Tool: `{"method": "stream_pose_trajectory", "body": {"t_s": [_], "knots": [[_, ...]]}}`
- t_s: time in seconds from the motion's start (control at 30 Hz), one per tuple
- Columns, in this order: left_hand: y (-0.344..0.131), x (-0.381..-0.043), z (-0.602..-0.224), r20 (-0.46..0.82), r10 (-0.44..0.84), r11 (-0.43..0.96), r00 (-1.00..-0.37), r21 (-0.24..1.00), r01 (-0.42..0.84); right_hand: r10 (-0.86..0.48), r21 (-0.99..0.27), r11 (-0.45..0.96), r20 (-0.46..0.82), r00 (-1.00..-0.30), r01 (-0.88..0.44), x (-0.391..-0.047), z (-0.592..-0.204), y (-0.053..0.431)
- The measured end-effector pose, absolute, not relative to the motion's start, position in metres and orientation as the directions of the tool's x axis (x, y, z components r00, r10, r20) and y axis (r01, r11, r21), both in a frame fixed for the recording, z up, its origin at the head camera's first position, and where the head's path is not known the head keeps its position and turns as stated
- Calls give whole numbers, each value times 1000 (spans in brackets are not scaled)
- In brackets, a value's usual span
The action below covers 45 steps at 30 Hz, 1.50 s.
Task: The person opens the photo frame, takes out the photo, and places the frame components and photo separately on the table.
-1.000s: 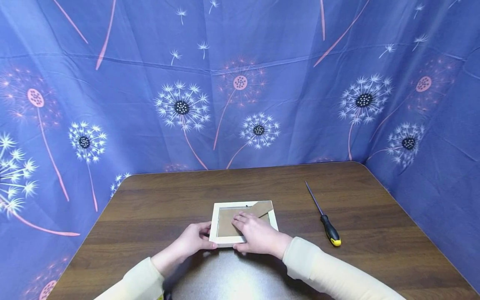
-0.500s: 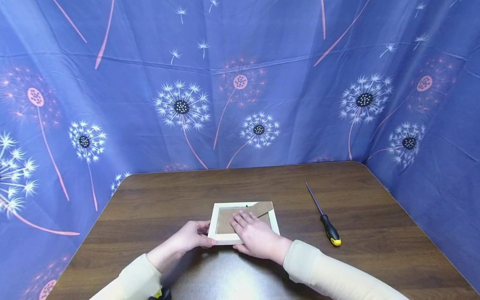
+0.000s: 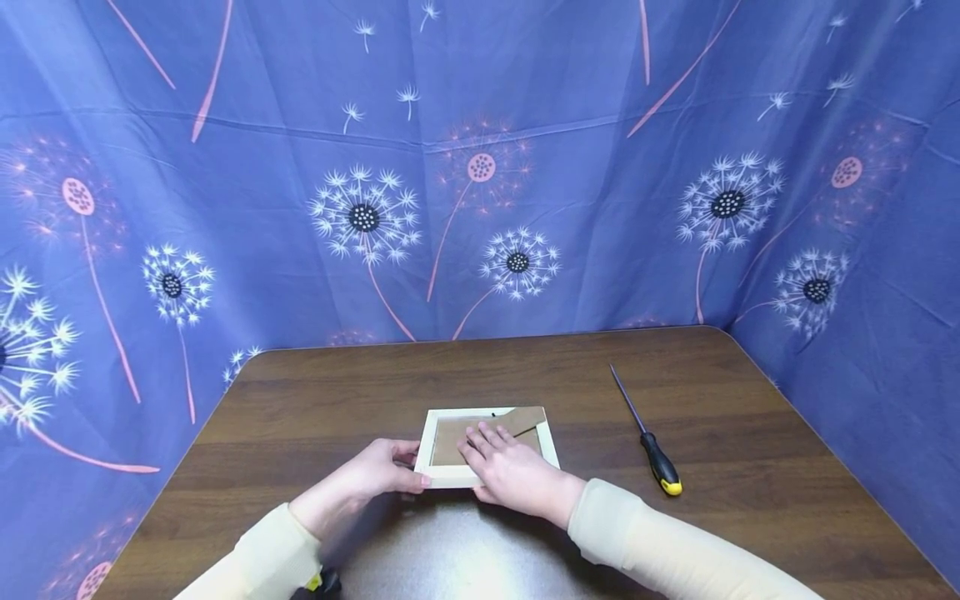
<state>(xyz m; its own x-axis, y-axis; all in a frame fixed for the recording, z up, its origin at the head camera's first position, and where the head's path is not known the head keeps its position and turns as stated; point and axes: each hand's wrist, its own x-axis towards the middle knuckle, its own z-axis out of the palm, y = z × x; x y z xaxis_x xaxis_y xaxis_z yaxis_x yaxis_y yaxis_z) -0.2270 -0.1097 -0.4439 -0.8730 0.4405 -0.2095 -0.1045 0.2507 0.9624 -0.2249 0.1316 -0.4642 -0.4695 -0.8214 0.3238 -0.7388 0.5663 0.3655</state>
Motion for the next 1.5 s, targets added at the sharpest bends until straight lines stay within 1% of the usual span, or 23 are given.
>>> {"method": "stream_pose_trajectory", "body": {"t_s": [0.17,0.4,0.57,0.7,0.97,1.2,1.5], "knots": [[-108,-224,-439,-222,447,211,-867,968,-139,-827,364,562,277,-489,-743,-224,-460,133],[-105,-226,-435,-231,466,153,-854,972,-179,-821,313,567,299,-487,-762,-225,-452,134],[-105,-227,-433,-220,470,152,-855,974,-167,-807,258,586,269,-525,-768,-225,-446,135],[-106,-228,-428,-221,459,155,-860,974,-167,-793,211,602,271,-545,-771,-225,-442,136],[-101,-233,-421,-182,443,159,-878,980,-123,-751,112,634,322,-576,-765,-229,-438,142],[-98,-236,-417,-126,437,169,-890,984,-56,-721,57,636,399,-566,-770,-231,-436,150],[-94,-242,-416,-55,424,149,-904,989,9,-667,-9,633,503,-551,-774,-233,-435,161]]}}
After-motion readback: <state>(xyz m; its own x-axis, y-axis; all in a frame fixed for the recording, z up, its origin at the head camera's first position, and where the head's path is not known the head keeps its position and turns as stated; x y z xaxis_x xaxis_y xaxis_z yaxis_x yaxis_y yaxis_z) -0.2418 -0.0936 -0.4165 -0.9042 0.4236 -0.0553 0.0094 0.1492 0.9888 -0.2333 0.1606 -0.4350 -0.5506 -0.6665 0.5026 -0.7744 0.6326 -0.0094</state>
